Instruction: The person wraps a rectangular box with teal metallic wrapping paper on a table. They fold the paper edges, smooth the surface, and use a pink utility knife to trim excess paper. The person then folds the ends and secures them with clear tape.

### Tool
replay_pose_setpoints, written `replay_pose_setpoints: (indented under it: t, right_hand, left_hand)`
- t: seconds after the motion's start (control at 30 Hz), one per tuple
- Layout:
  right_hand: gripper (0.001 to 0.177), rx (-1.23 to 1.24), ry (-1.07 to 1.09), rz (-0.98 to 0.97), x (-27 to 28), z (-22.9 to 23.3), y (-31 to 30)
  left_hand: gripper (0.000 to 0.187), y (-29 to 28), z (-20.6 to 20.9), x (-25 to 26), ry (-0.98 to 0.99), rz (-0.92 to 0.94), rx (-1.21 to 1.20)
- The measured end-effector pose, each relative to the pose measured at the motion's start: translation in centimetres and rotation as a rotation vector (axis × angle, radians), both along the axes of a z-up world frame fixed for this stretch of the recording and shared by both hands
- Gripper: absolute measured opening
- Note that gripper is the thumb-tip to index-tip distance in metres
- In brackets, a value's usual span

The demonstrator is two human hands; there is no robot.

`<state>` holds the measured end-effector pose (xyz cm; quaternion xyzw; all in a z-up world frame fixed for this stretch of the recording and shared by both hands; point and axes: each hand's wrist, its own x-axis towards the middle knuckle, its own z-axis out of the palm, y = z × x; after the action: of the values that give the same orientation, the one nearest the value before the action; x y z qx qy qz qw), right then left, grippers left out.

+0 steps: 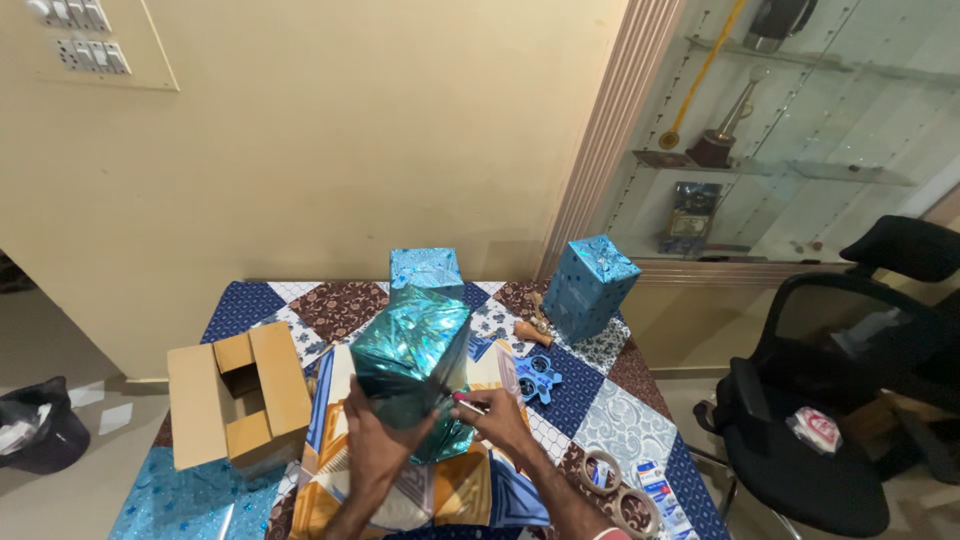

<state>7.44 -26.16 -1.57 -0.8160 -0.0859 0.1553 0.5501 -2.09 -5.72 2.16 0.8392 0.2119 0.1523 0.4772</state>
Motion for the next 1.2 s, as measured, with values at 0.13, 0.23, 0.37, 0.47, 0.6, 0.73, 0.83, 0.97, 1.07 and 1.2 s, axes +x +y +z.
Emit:
replay_pose_setpoints:
  t: [0.13,0.23,0.37,0.47,0.6,0.73,0.83,0.97,1.07,1.2]
  right_hand:
    - [0.033,-0.005,0.01,-0.158,1.0,-0.5,-0.6]
    - [0.032,-0.017,0.017,-0.206,1.3,-0.5,-0.9]
    - [0.034,0.045,0.143,-0.18,1.0,-0.1,-1.3]
    - [0.04,0.114,0.24,-0.106,0.3,0.1,-2.1]
    - [0.049,0.113,0.261,0.001,-0.1,0.7,-2.9]
    - [0.051,0.086,0.248,0.058,-1.1,1.8,-3.1]
    - [0.051,0.112,0.236,0.044,-2.0,2.4,-2.2]
    - [0.049,0.142,0.201,-0.053,-2.8,2.1,-0.8]
    - [0.045,0.048,0.088,-0.103,-2.9,1.1,-0.1]
    - [0.046,0.107,0.177,-0.137,-1.7,-1.0,-0.4]
  left_hand:
    - [0.131,2.7,0.8,0.3,-0.151,0.049,0.165]
    - [0.108,4.0,1.3,1.0,-0.189,0.061,0.072]
    - [0.091,5.4,1.1,1.2,-0.273,-0.024,-0.163]
    - [0.079,6.3,0.0,1.3,-0.061,-0.017,-0.352]
    - [0.073,6.6,-2.4,1.7,0.034,0.031,-0.71]
    - [0.076,6.5,-5.6,2.8,0.167,0.063,-0.808]
    - [0.082,6.3,-7.8,4.6,0.189,-0.045,-0.777]
    - [0.083,6.2,-9.6,5.1,0.198,-0.27,-0.744]
    - [0.09,6.3,-8.8,4.3,0.154,-0.323,-0.627]
    - [0.091,5.8,-6.1,2.0,0.326,-0.146,-0.429]
